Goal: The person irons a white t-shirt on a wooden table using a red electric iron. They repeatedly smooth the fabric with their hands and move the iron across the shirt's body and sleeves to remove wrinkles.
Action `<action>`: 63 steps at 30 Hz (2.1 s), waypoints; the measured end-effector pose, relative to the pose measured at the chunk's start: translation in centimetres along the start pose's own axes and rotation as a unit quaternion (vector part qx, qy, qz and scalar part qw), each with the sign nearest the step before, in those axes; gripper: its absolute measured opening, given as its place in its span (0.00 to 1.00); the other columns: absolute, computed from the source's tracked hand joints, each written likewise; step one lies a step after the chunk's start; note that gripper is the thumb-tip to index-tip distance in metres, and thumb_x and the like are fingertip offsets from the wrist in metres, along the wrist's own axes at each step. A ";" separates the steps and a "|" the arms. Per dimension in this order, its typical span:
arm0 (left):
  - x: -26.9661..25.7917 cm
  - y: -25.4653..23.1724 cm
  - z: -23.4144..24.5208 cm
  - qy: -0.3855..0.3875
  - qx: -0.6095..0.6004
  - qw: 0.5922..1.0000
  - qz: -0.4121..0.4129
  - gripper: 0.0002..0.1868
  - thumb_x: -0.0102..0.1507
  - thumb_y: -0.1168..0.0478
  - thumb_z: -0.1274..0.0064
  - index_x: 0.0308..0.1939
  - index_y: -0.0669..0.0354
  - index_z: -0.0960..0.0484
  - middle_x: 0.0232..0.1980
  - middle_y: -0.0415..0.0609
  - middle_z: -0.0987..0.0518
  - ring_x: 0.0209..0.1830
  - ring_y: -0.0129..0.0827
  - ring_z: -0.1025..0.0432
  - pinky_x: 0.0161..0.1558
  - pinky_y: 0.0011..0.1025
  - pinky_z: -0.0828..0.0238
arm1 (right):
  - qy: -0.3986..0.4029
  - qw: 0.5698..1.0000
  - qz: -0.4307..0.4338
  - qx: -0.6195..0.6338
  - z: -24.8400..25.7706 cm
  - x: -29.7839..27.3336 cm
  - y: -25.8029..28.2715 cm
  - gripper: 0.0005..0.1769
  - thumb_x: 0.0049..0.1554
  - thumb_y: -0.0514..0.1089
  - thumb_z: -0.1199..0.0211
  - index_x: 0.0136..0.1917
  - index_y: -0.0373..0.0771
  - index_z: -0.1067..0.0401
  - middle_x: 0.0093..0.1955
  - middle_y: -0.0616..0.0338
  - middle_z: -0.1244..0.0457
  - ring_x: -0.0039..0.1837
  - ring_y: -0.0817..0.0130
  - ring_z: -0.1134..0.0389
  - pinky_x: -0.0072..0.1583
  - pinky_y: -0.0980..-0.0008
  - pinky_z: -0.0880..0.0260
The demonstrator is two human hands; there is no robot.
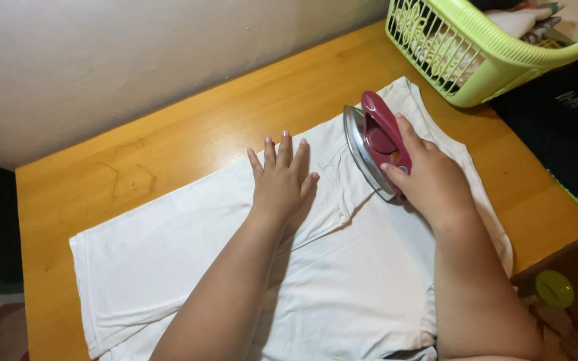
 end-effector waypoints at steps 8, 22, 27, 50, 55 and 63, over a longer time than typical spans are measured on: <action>-0.4 -1.0 0.4 -0.026 -0.054 0.993 -0.097 0.22 0.65 0.47 0.53 0.64 0.34 0.21 0.73 0.50 0.32 0.78 0.62 0.48 0.73 0.70 0.63 | 0.102 0.990 -0.027 0.097 0.8 -1.7 -0.5 0.49 0.57 0.53 0.39 0.86 0.62 0.58 0.61 0.33 0.35 0.66 0.40 0.32 0.65 0.45 0.32; 0.3 -0.2 0.9 0.065 -0.043 0.997 -0.014 0.34 0.67 0.41 0.60 0.76 0.45 0.36 0.80 0.54 0.42 0.81 0.61 0.56 0.74 0.68 0.75 | 0.094 0.989 0.005 0.110 1.1 -1.0 0.4 0.49 0.56 0.53 0.38 0.85 0.61 0.55 0.60 0.33 0.34 0.65 0.38 0.32 0.64 0.46 0.31; -0.4 -0.2 0.7 0.112 -0.050 0.992 0.024 0.37 0.67 0.41 0.64 0.78 0.48 0.41 0.83 0.53 0.48 0.83 0.57 0.60 0.75 0.65 0.80 | 0.158 0.974 -0.015 0.160 2.1 -3.5 0.1 0.49 0.53 0.51 0.37 0.84 0.61 0.52 0.63 0.26 0.36 0.67 0.33 0.35 0.66 0.41 0.34; 0.0 3.2 2.3 0.063 -0.044 0.975 0.211 0.39 0.69 0.41 0.68 0.79 0.58 0.46 0.83 0.63 0.55 0.82 0.65 0.67 0.72 0.67 0.85 | 0.102 0.992 0.065 0.049 -0.2 -3.0 4.9 0.50 0.58 0.59 0.40 0.87 0.57 0.60 0.55 0.34 0.33 0.60 0.39 0.29 0.59 0.44 0.29; 0.0 3.1 2.5 0.086 -0.030 0.973 0.210 0.40 0.69 0.40 0.70 0.80 0.57 0.49 0.84 0.62 0.57 0.82 0.65 0.68 0.72 0.67 0.84 | 0.114 0.989 0.065 0.062 -0.3 -2.4 4.3 0.51 0.57 0.60 0.39 0.86 0.64 0.61 0.57 0.38 0.33 0.63 0.42 0.30 0.62 0.47 0.29; -0.4 3.2 2.0 0.101 -0.039 0.971 0.214 0.39 0.70 0.41 0.69 0.80 0.59 0.49 0.83 0.64 0.57 0.82 0.68 0.68 0.72 0.67 0.83 | 0.210 0.976 0.025 0.049 -0.3 -5.4 3.9 0.52 0.57 0.55 0.38 0.86 0.61 0.62 0.59 0.31 0.34 0.65 0.37 0.31 0.64 0.46 0.29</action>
Point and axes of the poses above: each hand's wrist, its own x-axis towards the middle knuckle, its own z-axis out of the back of the hand, y = z × x, the point moved 5 cm from there along x, towards the middle knuckle
